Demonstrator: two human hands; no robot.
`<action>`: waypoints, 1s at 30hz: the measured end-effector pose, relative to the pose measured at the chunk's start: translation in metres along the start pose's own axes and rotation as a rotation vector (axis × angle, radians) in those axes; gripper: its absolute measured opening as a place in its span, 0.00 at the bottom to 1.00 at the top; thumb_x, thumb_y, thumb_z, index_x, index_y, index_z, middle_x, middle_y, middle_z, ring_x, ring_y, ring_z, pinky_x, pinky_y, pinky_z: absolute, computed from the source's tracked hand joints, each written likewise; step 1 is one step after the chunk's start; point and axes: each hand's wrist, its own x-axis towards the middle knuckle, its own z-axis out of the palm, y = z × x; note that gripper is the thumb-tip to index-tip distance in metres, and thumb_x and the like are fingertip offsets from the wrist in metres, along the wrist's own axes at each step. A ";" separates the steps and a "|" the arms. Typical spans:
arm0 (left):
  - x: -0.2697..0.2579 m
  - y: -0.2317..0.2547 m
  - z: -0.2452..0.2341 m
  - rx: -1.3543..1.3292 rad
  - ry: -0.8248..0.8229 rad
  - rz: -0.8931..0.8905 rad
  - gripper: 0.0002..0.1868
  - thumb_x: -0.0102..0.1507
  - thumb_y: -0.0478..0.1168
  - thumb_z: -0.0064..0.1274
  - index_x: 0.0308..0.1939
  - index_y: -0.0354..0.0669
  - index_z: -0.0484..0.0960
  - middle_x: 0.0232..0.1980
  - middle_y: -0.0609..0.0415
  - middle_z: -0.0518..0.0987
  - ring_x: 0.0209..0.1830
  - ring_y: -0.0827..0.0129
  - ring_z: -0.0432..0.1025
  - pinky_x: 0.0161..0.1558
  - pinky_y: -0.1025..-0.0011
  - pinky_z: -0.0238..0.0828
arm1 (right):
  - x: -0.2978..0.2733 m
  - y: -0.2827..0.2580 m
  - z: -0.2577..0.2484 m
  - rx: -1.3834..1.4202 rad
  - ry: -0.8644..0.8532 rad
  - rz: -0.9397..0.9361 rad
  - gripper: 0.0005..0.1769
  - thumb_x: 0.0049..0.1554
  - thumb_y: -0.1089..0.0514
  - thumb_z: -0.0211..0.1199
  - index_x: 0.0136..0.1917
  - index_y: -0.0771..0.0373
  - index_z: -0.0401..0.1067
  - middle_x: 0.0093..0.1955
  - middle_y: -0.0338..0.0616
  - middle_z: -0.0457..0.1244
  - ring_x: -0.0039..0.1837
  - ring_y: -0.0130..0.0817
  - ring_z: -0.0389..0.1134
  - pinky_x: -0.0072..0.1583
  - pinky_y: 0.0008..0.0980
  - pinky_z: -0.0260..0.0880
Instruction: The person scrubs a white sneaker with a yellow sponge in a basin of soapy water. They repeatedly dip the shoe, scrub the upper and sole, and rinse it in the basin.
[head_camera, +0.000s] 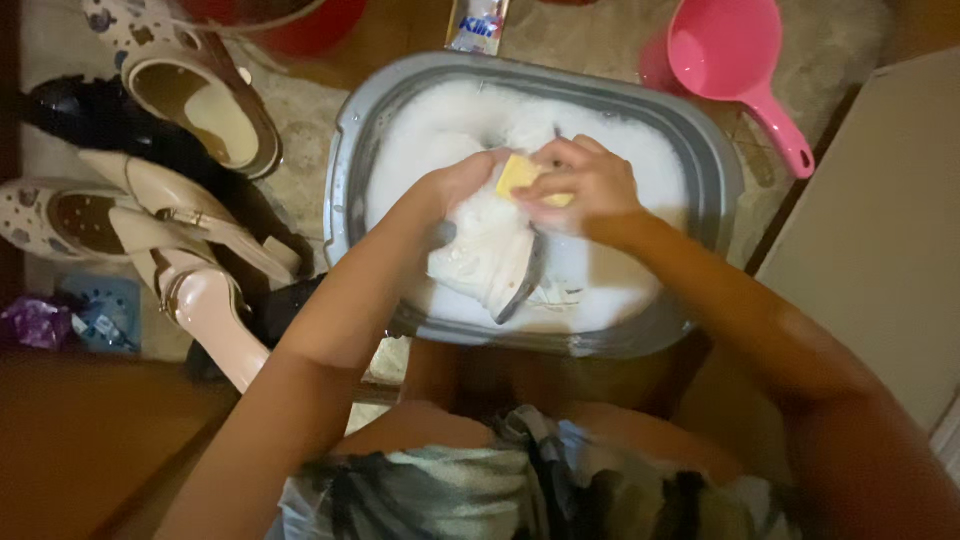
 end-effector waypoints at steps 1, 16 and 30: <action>0.002 -0.001 0.002 0.006 -0.013 -0.020 0.29 0.67 0.58 0.39 0.55 0.40 0.81 0.47 0.44 0.85 0.39 0.57 0.81 0.46 0.60 0.81 | -0.001 0.000 0.003 0.251 -0.040 0.095 0.08 0.51 0.51 0.79 0.43 0.43 0.81 0.54 0.37 0.69 0.57 0.36 0.71 0.58 0.37 0.72; 0.010 0.000 -0.001 0.060 0.046 -0.056 0.27 0.70 0.56 0.34 0.55 0.40 0.79 0.48 0.45 0.84 0.41 0.58 0.81 0.48 0.61 0.80 | -0.023 0.002 0.011 0.273 -0.002 0.025 0.13 0.51 0.52 0.77 0.50 0.42 0.81 0.56 0.34 0.69 0.56 0.34 0.72 0.57 0.38 0.74; 0.010 -0.007 -0.004 0.090 0.019 0.004 0.26 0.69 0.57 0.39 0.51 0.42 0.84 0.45 0.47 0.86 0.39 0.59 0.81 0.47 0.61 0.79 | -0.039 0.068 0.021 -0.197 0.488 0.464 0.14 0.56 0.55 0.72 0.54 0.57 0.74 0.60 0.46 0.69 0.53 0.45 0.72 0.51 0.39 0.70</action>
